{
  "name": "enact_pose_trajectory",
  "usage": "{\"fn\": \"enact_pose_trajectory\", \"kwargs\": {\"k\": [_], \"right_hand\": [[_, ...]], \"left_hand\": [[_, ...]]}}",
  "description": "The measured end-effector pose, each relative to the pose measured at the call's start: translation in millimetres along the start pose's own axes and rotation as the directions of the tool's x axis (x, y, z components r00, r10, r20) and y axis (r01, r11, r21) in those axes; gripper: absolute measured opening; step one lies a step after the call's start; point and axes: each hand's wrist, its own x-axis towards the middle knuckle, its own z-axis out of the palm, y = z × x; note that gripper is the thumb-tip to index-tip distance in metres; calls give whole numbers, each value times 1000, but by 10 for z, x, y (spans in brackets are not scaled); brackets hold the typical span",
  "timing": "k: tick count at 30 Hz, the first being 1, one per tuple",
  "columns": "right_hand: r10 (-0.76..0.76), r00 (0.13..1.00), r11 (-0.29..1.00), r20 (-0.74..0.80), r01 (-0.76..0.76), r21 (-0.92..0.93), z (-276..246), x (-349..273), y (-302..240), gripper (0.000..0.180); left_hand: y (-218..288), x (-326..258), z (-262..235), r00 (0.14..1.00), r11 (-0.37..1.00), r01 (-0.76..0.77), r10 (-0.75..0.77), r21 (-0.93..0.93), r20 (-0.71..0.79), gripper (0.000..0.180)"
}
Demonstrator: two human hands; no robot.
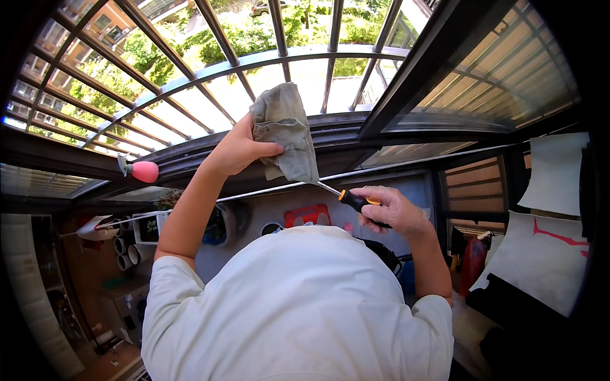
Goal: The person cleans the metal balcony railing using a cloth and a screwdriver. They wipe the vertical bars and horizontal frame, occasionally using the screwdriver to reach crevices. The person sits on the floor to wash the cloth in a bucket of water before resuming the cleaning.
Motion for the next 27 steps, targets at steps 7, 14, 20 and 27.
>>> {"fn": "enact_pose_trajectory", "kwargs": {"k": [7,14,20,27], "right_hand": [[-225,934,934,-279,126,-333,-6,-176,-154,42],[-161,986,956,-47,144,-256,18,11,-204,38],[-110,994,971,27,113,-211,9,132,-239,34],[-206,976,967,74,214,-135,11,173,-344,35]], "left_hand": [[-120,-18,-137,988,993,-107,111,43,-104,65],[-21,-34,-74,995,994,-101,101,47,9,57],[220,-114,-103,970,938,-239,242,252,21,50],[415,-268,42,831,646,-536,515,543,209,36]]}}
